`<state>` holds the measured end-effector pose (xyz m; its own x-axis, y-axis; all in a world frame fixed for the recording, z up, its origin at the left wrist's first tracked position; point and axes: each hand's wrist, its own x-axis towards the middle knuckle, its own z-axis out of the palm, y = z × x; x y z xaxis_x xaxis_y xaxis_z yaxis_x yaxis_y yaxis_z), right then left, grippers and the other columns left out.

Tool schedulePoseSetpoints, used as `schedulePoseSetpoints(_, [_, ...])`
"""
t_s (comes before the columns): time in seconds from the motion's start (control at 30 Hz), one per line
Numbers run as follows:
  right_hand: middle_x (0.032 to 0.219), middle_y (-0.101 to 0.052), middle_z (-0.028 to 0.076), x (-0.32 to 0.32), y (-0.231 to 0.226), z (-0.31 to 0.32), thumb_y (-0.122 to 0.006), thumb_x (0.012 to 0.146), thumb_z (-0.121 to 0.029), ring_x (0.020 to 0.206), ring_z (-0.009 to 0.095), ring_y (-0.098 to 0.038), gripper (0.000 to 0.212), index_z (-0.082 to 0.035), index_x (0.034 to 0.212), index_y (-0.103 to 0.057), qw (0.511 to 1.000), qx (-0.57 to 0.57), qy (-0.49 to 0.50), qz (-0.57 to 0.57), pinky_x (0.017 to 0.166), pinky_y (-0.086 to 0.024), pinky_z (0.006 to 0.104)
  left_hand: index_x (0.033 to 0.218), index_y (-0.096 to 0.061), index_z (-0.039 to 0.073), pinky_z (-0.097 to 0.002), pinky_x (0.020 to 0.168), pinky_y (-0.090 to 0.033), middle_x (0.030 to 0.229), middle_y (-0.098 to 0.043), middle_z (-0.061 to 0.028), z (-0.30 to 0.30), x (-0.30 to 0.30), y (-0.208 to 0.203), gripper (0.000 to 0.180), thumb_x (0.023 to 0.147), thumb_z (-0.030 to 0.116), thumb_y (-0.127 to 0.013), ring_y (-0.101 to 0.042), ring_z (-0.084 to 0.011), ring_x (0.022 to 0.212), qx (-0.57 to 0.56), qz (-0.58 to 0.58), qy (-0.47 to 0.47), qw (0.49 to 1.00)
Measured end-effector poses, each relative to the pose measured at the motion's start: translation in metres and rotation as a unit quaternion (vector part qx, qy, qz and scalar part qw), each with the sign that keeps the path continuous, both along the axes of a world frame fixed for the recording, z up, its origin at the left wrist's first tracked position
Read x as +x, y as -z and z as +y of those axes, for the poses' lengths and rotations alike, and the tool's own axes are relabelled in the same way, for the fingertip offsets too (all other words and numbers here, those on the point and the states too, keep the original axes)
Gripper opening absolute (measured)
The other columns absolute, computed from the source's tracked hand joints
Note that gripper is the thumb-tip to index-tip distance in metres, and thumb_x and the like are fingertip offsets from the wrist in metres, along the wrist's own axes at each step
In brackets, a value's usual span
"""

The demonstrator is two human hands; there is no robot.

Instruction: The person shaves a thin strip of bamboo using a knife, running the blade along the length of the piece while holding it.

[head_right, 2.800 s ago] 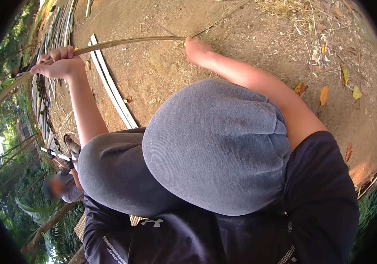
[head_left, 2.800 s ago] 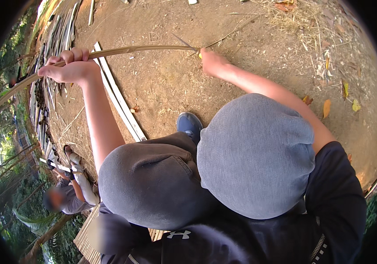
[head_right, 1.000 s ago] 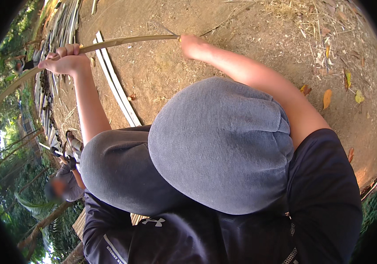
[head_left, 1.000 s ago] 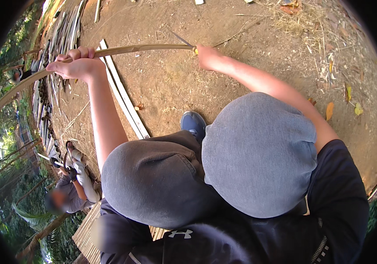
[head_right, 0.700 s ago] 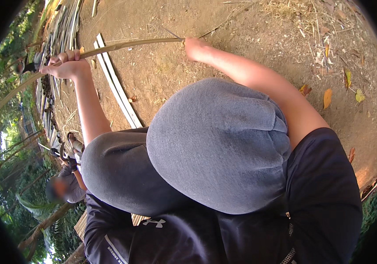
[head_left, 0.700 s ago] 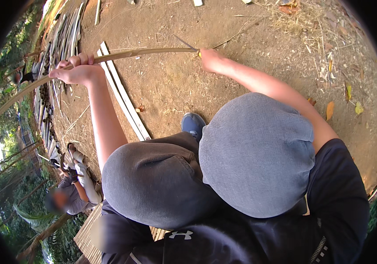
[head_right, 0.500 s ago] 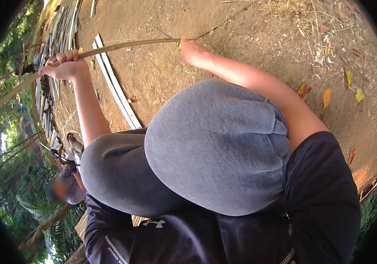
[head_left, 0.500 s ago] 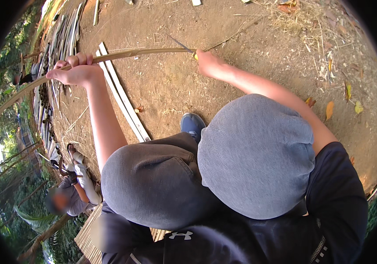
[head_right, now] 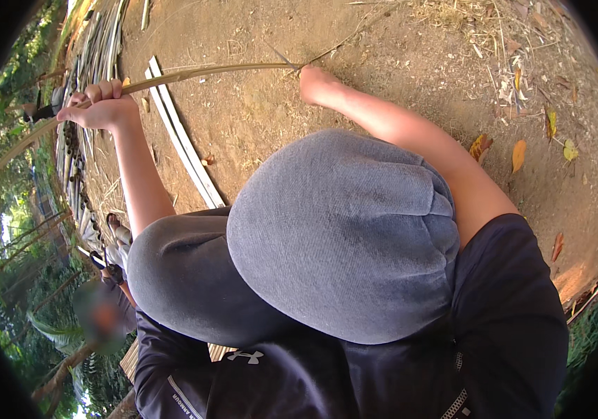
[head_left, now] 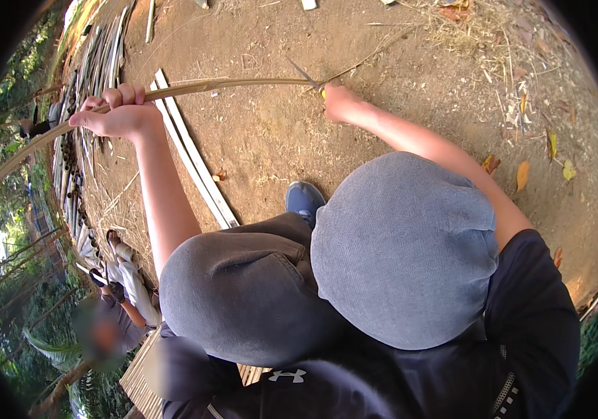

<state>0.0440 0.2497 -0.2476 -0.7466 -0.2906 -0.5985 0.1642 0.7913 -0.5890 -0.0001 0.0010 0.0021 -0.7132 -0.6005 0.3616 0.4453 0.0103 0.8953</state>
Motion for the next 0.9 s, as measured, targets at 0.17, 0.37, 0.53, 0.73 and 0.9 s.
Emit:
schedulePoseSetpoints(0.17, [0.11,-0.066,0.023,-0.007,0.005,0.004,-0.055,0.09,-0.001,0.095,0.032,-0.068,0.038,0.007,0.127,-0.05,0.996,0.06,-0.037,-0.053,0.075,-0.056,0.0404,0.081,-0.036,0.021,-0.0267,0.043,-0.014,0.052,-0.022,0.0066,-0.001,0.001,0.001,0.064,0.091,0.081,-0.015,-0.016,-0.0084,0.045,0.015,-0.009,0.01,1.0])
schedulePoseSetpoints(0.37, [0.112,-0.066,0.023,0.009,-0.008,-0.002,-0.055,0.091,0.001,0.088,0.027,-0.067,0.042,0.007,0.132,-0.05,0.998,0.027,0.001,-0.048,0.072,-0.056,0.0364,0.079,-0.04,0.022,-0.0253,0.042,-0.014,0.05,-0.022,0.0074,-0.009,0.001,0.004,0.066,0.09,0.082,-0.015,-0.016,-0.0082,0.043,0.021,-0.017,0.001,1.0])
schedulePoseSetpoints(0.53, [0.116,-0.065,0.025,0.0,-0.005,-0.002,-0.057,0.088,0.004,0.098,0.031,-0.068,0.044,0.009,0.13,-0.05,0.998,0.013,-0.011,-0.06,0.078,-0.056,0.0367,0.08,-0.034,0.02,-0.0268,0.042,-0.019,0.052,-0.022,0.0063,-0.003,0.006,0.003,0.059,0.097,0.073,-0.016,-0.018,-0.0098,0.045,0.036,-0.022,-0.058,0.997])
schedulePoseSetpoints(0.73, [0.104,-0.064,0.019,-0.02,-0.01,-0.018,-0.056,0.089,0.005,0.081,0.024,-0.065,0.044,0.012,0.131,-0.046,0.991,0.066,-0.084,-0.078,0.059,-0.053,0.0328,0.079,-0.03,0.019,-0.0278,0.039,-0.024,0.052,-0.022,0.0057,-0.013,0.0,0.006,0.055,0.1,0.068,-0.018,-0.02,-0.0103,0.044,0.04,-0.023,-0.101,0.994])
schedulePoseSetpoints(0.9, [0.087,-0.056,0.009,0.014,-0.057,-0.019,-0.049,0.094,0.002,0.061,0.013,-0.049,0.046,0.011,0.138,-0.038,0.993,-0.102,0.027,-0.057,0.045,-0.04,0.0269,0.079,-0.029,0.018,-0.0262,0.039,-0.026,0.052,-0.023,0.0054,-0.01,0.007,0.006,0.053,0.101,0.066,-0.019,-0.021,-0.0104,0.044,0.04,-0.02,-0.098,0.994])
